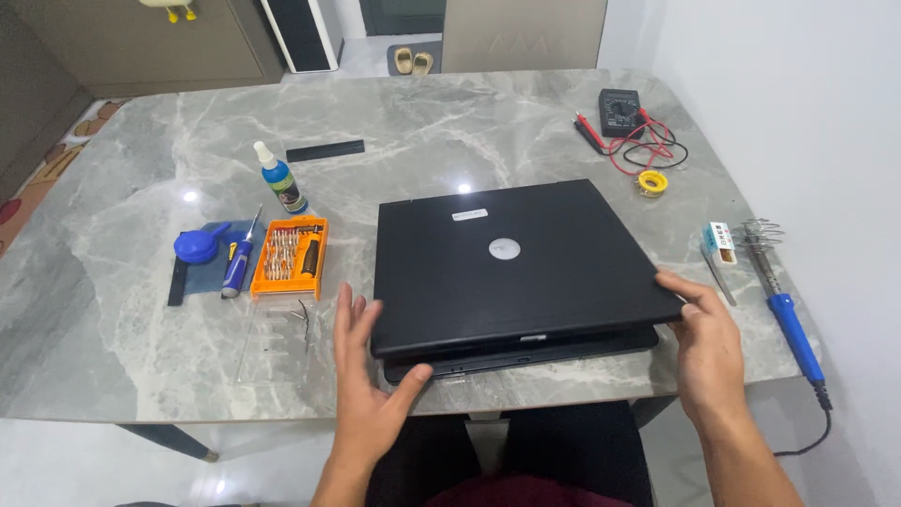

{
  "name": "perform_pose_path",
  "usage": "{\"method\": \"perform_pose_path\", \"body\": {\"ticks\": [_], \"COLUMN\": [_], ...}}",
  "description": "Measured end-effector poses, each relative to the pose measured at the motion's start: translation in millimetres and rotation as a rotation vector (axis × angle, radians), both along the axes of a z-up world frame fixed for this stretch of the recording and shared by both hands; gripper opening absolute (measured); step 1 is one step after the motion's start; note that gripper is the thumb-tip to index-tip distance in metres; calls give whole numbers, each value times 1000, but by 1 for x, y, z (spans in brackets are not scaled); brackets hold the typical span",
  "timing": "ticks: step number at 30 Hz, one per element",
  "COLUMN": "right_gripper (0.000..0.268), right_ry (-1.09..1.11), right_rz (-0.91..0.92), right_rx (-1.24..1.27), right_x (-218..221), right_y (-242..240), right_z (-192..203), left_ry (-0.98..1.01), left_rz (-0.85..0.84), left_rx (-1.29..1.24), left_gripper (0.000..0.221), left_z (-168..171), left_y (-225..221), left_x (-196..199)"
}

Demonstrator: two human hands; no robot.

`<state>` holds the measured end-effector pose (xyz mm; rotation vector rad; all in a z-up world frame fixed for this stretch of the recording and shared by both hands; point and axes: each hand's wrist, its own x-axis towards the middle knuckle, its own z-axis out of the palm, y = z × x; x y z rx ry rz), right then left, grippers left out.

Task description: Disassembling a laptop by removing the battery and unscrewing the bottom casing

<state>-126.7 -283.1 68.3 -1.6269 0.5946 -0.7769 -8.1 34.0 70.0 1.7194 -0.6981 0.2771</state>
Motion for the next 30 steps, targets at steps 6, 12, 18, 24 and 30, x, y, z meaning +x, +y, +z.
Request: {"method": "perform_pose_path", "body": {"ticks": [6,12,18,24,30], "right_gripper": [42,41,47,55,65], "right_ry": [283,374,649,668,803], "right_rz": [-24,-68,-115,-83,-103], "right_rx": [-86,-292,-573,-623,-361], "right_x": [-6,-8,-16,-16,-6], "right_y": [15,10,11,3,18], "right_z": [14,-7,-9,-28,-6], "left_ry": [22,-121,106,339,359], "left_rz": [-47,-183,-202,-123,-94], "left_rx": [104,412,442,494,634], "left_gripper": [71,61,61,96,99], "left_z": [0,-9,3,14,25], "left_y": [3,6,3,-1,-5], "left_x": [5,14,10,13,5]}}
